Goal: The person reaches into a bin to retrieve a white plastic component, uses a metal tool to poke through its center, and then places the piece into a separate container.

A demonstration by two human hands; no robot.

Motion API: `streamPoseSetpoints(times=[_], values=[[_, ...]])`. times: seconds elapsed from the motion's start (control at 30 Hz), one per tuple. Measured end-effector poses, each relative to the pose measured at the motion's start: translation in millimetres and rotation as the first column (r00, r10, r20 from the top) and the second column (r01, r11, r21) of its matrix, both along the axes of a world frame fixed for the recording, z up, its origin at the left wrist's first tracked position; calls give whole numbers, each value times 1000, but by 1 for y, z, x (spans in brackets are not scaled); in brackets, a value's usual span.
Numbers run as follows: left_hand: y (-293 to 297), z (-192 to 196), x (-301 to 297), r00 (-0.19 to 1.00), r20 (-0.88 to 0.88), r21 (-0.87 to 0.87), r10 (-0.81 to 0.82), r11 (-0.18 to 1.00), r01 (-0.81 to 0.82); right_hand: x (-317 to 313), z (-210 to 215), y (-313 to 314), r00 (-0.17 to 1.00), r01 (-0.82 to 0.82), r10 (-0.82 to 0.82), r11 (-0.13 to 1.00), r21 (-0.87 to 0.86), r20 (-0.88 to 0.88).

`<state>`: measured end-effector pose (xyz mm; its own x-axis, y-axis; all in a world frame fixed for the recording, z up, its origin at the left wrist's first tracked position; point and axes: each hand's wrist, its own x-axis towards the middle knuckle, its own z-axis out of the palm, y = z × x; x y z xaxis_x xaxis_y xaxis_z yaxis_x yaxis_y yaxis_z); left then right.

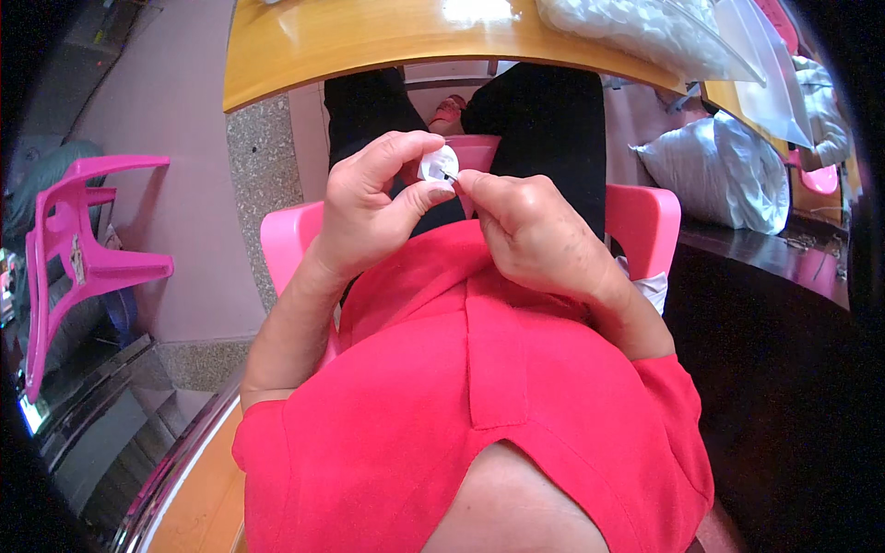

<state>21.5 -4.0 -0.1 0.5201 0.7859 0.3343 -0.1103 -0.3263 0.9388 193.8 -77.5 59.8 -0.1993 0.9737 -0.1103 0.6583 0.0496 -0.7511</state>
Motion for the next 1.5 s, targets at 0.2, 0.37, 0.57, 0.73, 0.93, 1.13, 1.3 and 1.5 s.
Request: streamPoseSetpoints(times=[0.2, 0.37, 0.57, 0.73, 0.93, 1.13, 1.3, 1.5], values=[[10, 9, 1, 994, -92, 323, -53, 943, 80, 8, 3, -1, 998, -28, 28, 1000, -4, 49], [8, 6, 1, 996, -70, 270, -64, 959, 81, 11, 3, 4, 999, -46, 46, 999, 3, 2], [8, 8, 1, 992, -84, 248, -91, 963, 109, 10, 3, 2, 977, -122, 118, 992, 13, 177], [6, 7, 1, 993, -86, 288, -82, 952, 104, 4, 16, 0, 875, -231, 196, 973, 26, 444], [3, 6, 4, 992, -115, 325, -46, 942, 82, -3, 18, -4, 711, -361, 188, 924, 122, 678], [1, 4, 5, 991, -130, 351, -16, 934, 61, -5, 18, -2, 626, -423, 221, 902, 87, 747], [2, 2, 6, 981, -188, 314, -54, 943, 113, -6, 13, -4, 562, -478, 208, 872, 109, 801], [3, -1, 4, 978, -167, 88, -125, 986, 141, -4, 14, -2, 523, -525, 209, 843, 119, 826]])
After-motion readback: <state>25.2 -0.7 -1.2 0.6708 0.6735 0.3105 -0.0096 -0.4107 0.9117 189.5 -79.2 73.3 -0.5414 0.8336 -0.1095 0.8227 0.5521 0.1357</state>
